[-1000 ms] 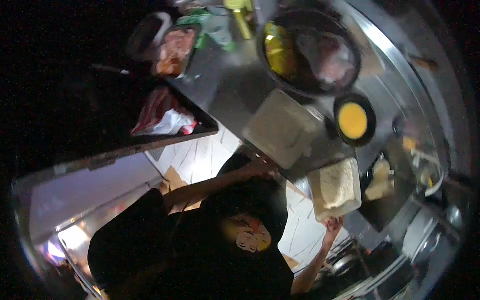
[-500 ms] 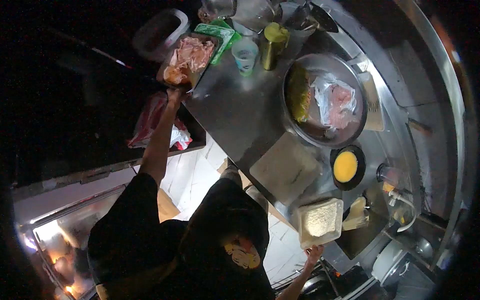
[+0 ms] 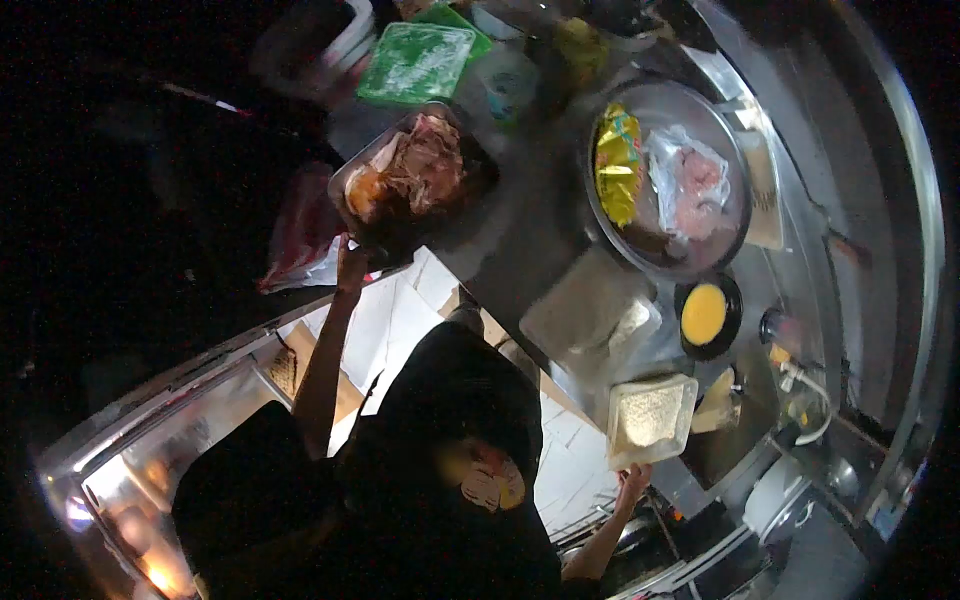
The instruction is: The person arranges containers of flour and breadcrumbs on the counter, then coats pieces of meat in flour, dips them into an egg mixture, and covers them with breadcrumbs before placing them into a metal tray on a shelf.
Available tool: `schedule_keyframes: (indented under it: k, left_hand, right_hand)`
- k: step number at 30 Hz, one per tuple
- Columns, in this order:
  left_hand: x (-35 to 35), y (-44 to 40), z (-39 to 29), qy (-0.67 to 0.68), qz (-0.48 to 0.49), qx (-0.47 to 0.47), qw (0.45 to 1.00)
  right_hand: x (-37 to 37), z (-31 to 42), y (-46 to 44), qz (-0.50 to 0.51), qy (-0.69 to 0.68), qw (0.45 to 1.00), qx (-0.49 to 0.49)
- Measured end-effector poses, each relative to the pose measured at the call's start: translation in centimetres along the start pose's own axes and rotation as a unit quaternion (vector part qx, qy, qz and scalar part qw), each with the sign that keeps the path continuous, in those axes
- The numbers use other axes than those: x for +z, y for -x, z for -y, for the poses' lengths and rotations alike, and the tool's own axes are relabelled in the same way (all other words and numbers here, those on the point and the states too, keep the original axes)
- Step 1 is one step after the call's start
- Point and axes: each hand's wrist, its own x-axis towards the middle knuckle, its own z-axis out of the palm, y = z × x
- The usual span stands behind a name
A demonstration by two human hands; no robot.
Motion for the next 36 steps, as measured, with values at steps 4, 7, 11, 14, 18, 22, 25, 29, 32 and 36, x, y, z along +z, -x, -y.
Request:
schedule_keyframes:
  k: [4,7,11,14,18,22,25,29,32,36]
  left_hand:
    - [-0.7,0.1,0.4,-0.066,0.042,-0.005,0.997]
    - [1.4,-2.1,-1.9,-0.294,0.160,0.181,0.925]
    - [2.7,-5.4,-1.9,-0.418,0.212,0.292,0.834]
    - [4.8,-5.9,-4.1,-0.478,0.206,0.293,0.802]
    - [6.8,-6.2,-5.5,-0.529,0.187,0.300,0.771]
    - [7.9,-5.6,-5.7,-0.560,0.155,0.307,0.754]
    - [8.7,-3.5,-6.8,-0.575,0.083,0.311,0.752]
    - [9.0,0.1,-3.3,-0.350,0.032,0.208,0.913]
    - [9.7,6.4,2.9,-0.212,0.260,-0.056,0.940]
    - [18.4,15.0,0.0,-0.224,0.356,-0.235,0.876]
  right_hand:
    - [-0.5,-1.2,-1.2,-0.001,-0.045,0.998,-0.041]
    - [-1.9,-0.9,-2.6,0.010,0.005,1.000,0.004]
    - [-3.3,-0.9,-3.3,0.008,0.005,0.996,-0.087]
    - [-4.2,-0.7,-5.1,0.053,-0.038,0.981,-0.181]
    - [-3.9,2.5,-5.1,0.110,0.024,0.980,-0.167]
    - [-0.7,5.6,-3.6,0.107,0.108,0.971,-0.183]
    - [0.4,4.8,-4.8,0.098,0.117,0.966,-0.209]
    - [1.2,2.0,-7.4,0.058,0.095,0.935,-0.336]
    - [1.4,3.9,-5.0,0.076,0.058,0.959,-0.266]
    - [1.3,5.6,-4.7,0.039,0.144,0.954,-0.261]
